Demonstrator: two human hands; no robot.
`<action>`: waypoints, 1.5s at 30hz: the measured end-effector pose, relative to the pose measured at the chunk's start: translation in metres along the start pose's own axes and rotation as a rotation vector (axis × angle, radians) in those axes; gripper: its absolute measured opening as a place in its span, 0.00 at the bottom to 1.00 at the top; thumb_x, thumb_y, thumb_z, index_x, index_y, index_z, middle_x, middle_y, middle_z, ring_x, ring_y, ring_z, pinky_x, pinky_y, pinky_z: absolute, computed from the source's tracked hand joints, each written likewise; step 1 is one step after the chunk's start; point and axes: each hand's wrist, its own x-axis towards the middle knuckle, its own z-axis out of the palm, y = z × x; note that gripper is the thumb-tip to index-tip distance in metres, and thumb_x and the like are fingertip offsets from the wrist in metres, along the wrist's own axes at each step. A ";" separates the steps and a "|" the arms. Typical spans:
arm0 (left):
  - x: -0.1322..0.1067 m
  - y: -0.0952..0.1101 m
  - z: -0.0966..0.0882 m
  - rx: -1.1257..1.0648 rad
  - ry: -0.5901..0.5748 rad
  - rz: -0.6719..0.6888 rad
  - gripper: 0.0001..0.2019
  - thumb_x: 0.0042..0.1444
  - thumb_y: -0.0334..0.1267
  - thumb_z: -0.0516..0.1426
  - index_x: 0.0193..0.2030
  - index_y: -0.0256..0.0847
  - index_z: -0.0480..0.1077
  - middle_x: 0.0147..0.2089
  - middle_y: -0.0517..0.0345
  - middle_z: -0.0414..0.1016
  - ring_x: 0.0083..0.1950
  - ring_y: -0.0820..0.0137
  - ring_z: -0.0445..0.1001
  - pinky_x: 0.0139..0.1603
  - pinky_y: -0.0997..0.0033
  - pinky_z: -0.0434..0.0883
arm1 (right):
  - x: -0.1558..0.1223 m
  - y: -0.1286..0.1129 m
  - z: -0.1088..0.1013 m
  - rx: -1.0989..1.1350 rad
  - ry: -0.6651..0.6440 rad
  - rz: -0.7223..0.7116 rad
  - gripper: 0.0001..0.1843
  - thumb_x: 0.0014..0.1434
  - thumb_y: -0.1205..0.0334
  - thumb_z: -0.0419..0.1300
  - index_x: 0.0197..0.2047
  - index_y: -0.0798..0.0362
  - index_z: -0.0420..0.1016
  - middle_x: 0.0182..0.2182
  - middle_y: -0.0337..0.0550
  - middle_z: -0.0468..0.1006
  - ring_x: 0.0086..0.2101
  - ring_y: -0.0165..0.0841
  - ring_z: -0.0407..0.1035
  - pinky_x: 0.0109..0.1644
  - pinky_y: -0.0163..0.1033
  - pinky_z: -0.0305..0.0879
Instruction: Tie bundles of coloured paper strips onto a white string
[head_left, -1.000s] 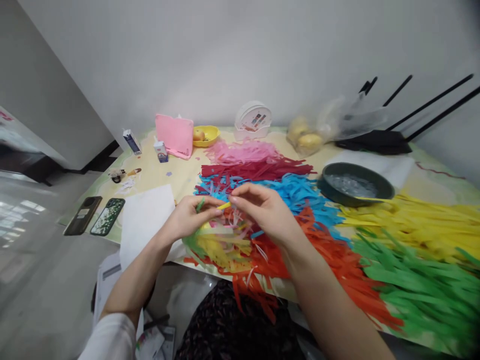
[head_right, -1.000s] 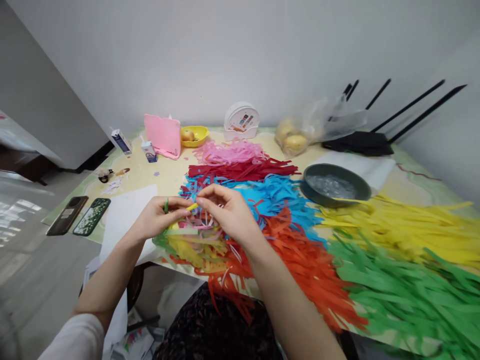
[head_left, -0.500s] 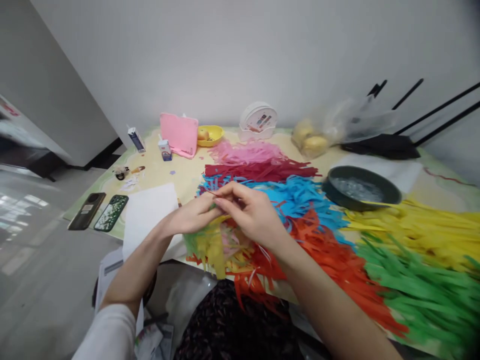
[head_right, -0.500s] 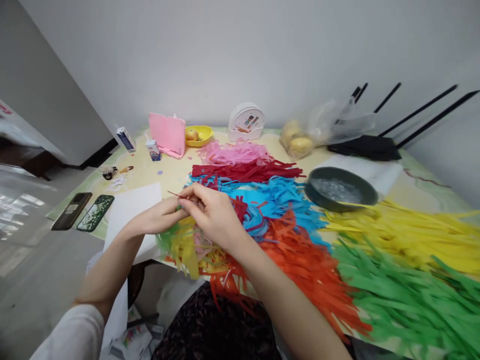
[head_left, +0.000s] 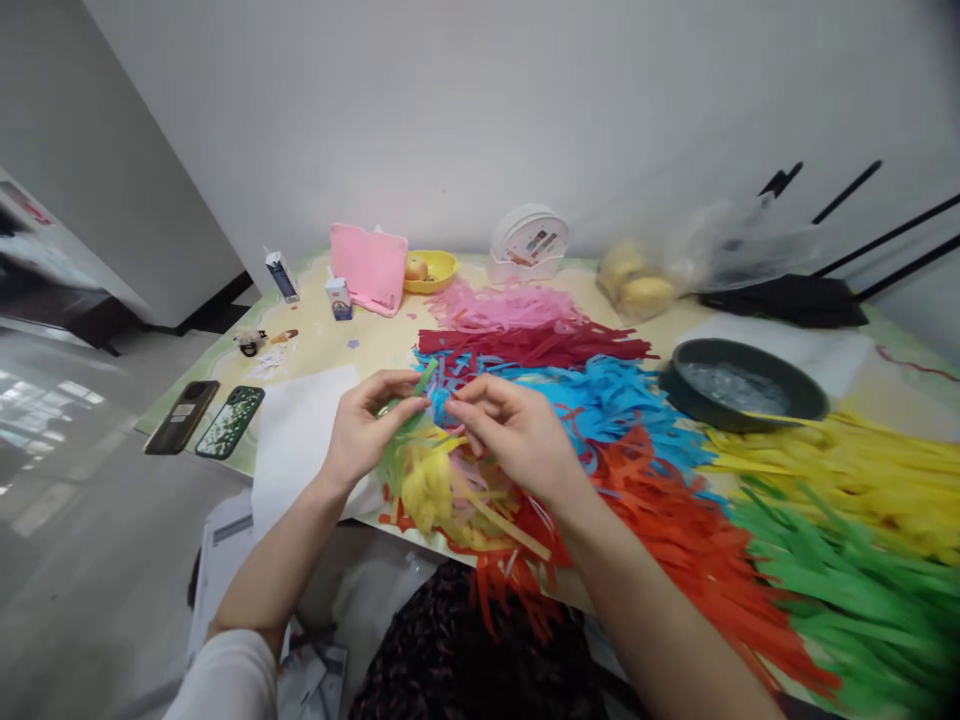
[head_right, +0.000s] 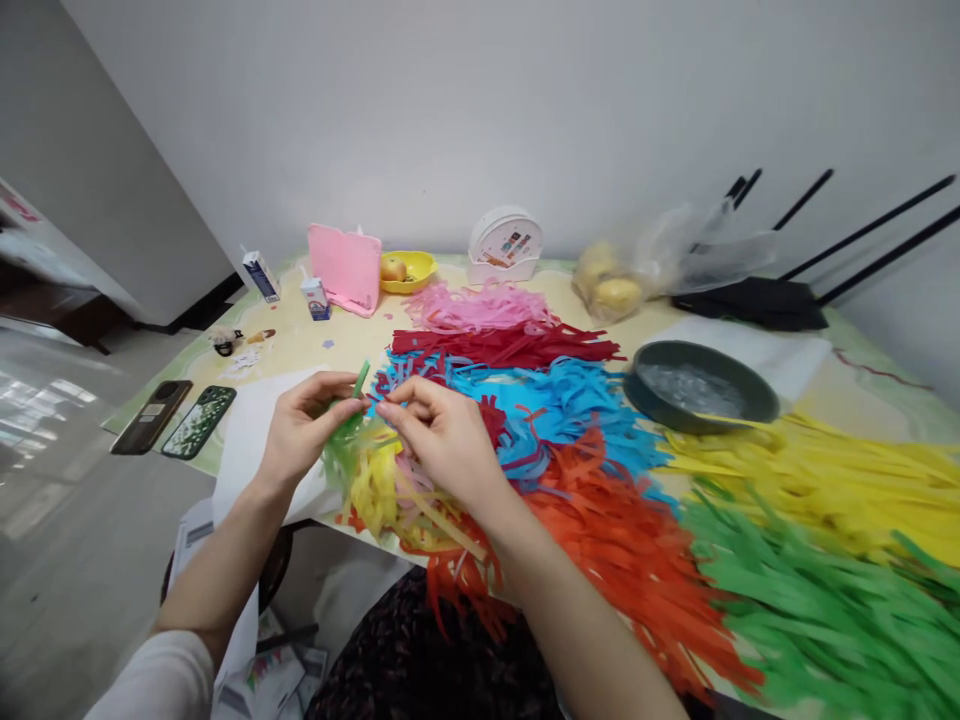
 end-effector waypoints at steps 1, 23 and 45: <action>0.000 0.000 0.000 -0.002 -0.012 0.005 0.14 0.51 0.40 0.66 0.44 0.40 0.77 0.43 0.53 0.80 0.42 0.68 0.78 0.46 0.71 0.73 | 0.000 0.000 0.002 -0.019 -0.021 0.014 0.15 0.58 0.49 0.62 0.31 0.53 0.70 0.13 0.31 0.65 0.16 0.26 0.59 0.23 0.33 0.55; 0.003 0.004 0.003 0.008 -0.063 -0.005 0.12 0.50 0.41 0.66 0.41 0.38 0.78 0.40 0.53 0.81 0.40 0.67 0.78 0.44 0.70 0.74 | 0.001 -0.004 0.001 -0.090 0.000 0.011 0.17 0.59 0.49 0.59 0.27 0.52 0.67 0.13 0.30 0.60 0.16 0.25 0.54 0.22 0.33 0.47; -0.004 0.002 0.007 0.504 -0.010 0.306 0.09 0.59 0.37 0.60 0.45 0.41 0.77 0.42 0.54 0.82 0.43 0.66 0.79 0.47 0.67 0.73 | 0.004 0.002 -0.003 -0.075 -0.037 0.081 0.15 0.58 0.50 0.60 0.28 0.52 0.67 0.13 0.32 0.66 0.16 0.26 0.58 0.23 0.32 0.54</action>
